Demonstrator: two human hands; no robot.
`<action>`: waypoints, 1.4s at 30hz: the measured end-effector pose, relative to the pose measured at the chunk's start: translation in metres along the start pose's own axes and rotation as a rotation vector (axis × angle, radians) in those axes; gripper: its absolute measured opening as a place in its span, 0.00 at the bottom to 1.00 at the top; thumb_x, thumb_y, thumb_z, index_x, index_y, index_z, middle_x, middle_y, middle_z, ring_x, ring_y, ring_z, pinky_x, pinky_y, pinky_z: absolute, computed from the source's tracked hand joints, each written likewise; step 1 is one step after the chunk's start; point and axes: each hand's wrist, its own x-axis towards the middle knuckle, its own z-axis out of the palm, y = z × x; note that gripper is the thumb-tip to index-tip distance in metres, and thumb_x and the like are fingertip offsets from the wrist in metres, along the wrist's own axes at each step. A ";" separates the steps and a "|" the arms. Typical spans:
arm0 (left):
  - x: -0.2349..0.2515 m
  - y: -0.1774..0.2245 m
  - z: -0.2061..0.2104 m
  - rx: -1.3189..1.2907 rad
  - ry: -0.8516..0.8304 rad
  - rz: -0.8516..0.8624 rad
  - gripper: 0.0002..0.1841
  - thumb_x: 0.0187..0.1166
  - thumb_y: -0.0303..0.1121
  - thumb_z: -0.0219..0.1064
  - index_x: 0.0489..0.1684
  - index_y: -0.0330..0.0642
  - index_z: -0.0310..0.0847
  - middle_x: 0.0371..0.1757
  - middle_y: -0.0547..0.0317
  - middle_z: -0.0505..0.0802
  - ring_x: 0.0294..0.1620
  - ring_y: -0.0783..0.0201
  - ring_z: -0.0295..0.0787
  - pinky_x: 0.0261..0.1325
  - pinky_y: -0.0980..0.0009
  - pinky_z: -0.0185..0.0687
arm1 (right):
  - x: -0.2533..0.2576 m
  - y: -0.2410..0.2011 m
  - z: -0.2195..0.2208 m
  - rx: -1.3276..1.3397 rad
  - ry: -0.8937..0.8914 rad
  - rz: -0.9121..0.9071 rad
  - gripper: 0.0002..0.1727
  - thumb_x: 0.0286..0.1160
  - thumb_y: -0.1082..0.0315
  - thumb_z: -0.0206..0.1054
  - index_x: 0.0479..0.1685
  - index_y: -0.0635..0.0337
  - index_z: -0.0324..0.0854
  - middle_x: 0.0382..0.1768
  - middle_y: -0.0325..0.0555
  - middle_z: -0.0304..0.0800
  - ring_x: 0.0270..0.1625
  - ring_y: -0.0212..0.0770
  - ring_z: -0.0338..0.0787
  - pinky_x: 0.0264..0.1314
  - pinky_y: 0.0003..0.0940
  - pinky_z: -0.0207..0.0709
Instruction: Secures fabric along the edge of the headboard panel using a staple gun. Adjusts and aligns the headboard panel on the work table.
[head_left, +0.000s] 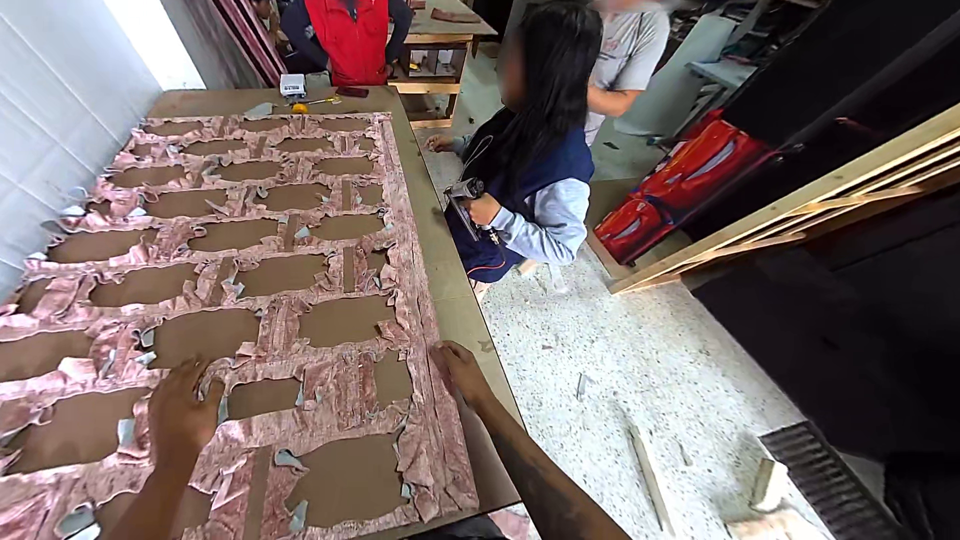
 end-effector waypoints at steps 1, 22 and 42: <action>0.001 0.000 -0.001 0.002 -0.006 -0.007 0.30 0.80 0.57 0.52 0.76 0.54 0.81 0.83 0.61 0.81 0.89 0.55 0.68 0.92 0.48 0.54 | 0.007 -0.006 0.005 0.009 -0.026 0.025 0.23 0.89 0.49 0.58 0.56 0.59 0.86 0.44 0.46 0.92 0.45 0.37 0.90 0.50 0.38 0.85; 0.001 0.015 -0.014 -0.011 -0.073 -0.031 0.29 0.80 0.49 0.60 0.75 0.42 0.82 0.84 0.44 0.79 0.90 0.42 0.65 0.93 0.44 0.47 | 0.091 -0.044 0.032 -0.165 0.095 0.010 0.22 0.69 0.58 0.75 0.59 0.59 0.84 0.45 0.49 0.94 0.46 0.43 0.94 0.55 0.49 0.89; 0.000 0.000 -0.001 0.015 -0.002 -0.017 0.29 0.76 0.53 0.59 0.74 0.51 0.84 0.83 0.54 0.81 0.89 0.49 0.67 0.92 0.45 0.52 | 0.071 -0.057 0.041 -0.103 0.076 0.024 0.18 0.85 0.58 0.63 0.60 0.62 0.84 0.43 0.51 0.93 0.44 0.43 0.93 0.50 0.44 0.88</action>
